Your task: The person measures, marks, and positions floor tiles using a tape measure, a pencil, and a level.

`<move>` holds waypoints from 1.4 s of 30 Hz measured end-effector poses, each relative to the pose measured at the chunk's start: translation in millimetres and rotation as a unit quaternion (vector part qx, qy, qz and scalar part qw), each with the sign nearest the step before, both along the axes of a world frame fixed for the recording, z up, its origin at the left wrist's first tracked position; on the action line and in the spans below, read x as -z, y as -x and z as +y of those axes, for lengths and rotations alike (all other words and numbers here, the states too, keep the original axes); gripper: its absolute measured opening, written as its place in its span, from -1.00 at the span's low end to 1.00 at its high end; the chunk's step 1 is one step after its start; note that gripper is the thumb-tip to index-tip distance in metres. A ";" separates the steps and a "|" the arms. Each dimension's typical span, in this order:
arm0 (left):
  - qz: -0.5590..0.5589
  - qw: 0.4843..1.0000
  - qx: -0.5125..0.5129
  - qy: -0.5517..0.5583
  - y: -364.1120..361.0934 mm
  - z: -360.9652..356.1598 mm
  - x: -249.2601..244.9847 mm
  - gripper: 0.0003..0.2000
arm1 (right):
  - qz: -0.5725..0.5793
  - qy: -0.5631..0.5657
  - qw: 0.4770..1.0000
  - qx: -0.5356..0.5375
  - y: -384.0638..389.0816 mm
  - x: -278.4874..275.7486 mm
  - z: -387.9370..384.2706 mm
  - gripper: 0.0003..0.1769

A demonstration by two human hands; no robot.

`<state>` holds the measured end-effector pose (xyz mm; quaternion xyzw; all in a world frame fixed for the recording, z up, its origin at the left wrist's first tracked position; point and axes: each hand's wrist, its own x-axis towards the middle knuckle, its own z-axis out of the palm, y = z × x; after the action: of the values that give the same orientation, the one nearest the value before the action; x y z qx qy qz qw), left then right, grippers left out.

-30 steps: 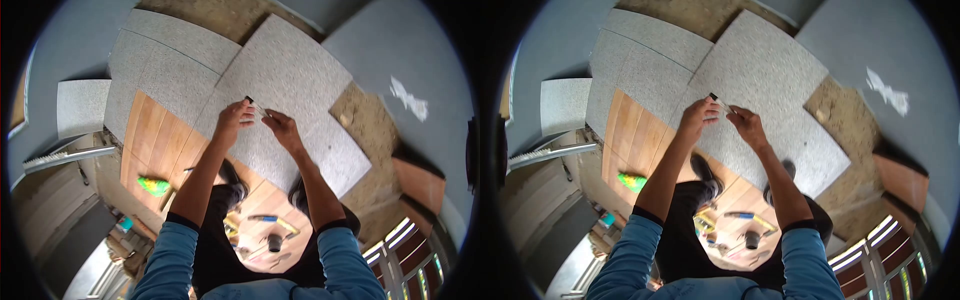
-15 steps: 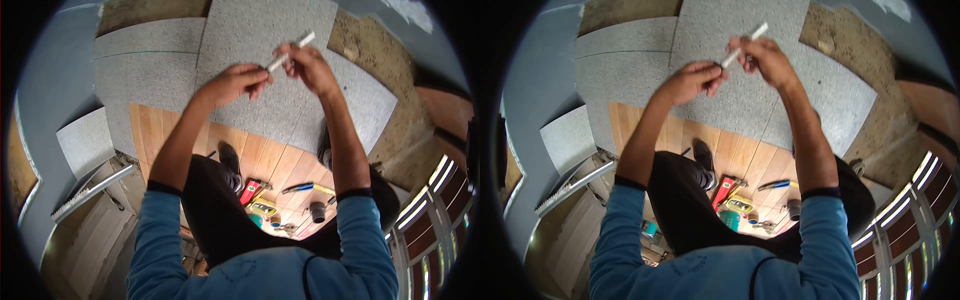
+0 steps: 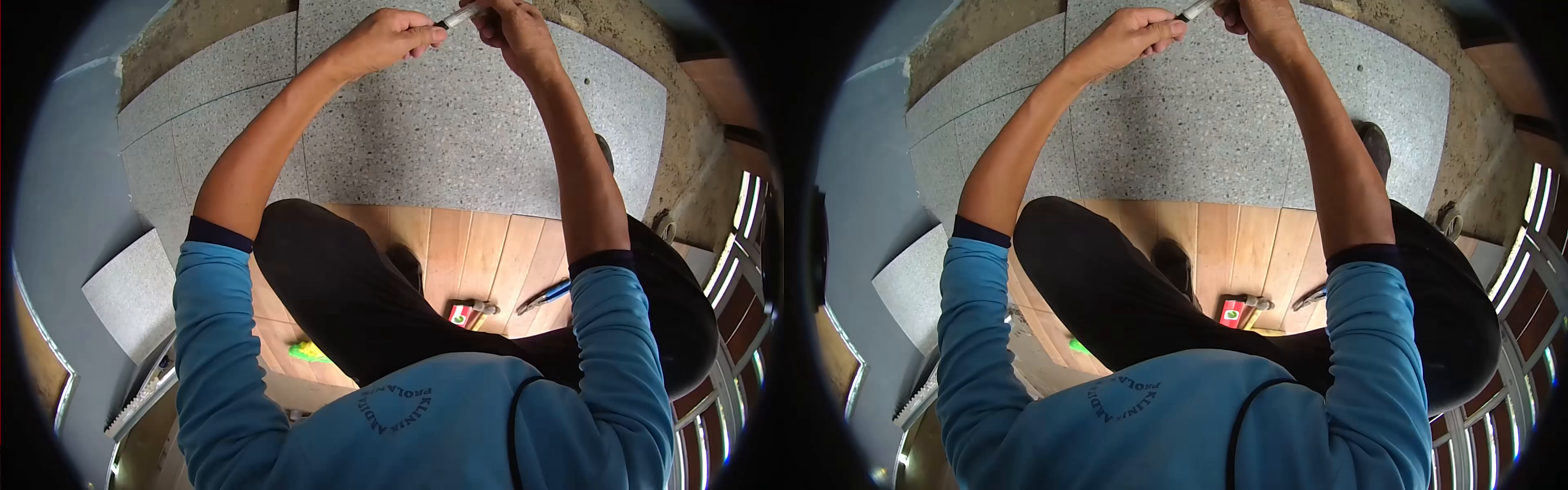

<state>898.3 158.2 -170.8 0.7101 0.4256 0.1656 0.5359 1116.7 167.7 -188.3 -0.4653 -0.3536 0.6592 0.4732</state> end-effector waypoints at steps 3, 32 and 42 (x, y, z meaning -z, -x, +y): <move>0.000 1.000 0.014 -0.022 6.2 4.2 5.4 -0.68 | -0.018 -0.010 1.000 0.018 5.0 -7.0 -4.1 -0.71; 0.214 0.840 0.000 -0.498 69.6 -12.5 194.9 -0.83 | -0.534 -0.034 0.838 -0.105 32.2 117.1 -91.0 -0.58; 0.240 0.779 0.059 -0.577 81.0 -2.1 213.2 -0.82 | -0.326 0.012 0.945 0.002 47.4 104.6 -99.0 -0.52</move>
<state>817.3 156.1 -384.0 0.9270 0.3222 0.1722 -0.0844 1069.4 68.7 -292.9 -0.6613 -0.4799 0.4745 0.3275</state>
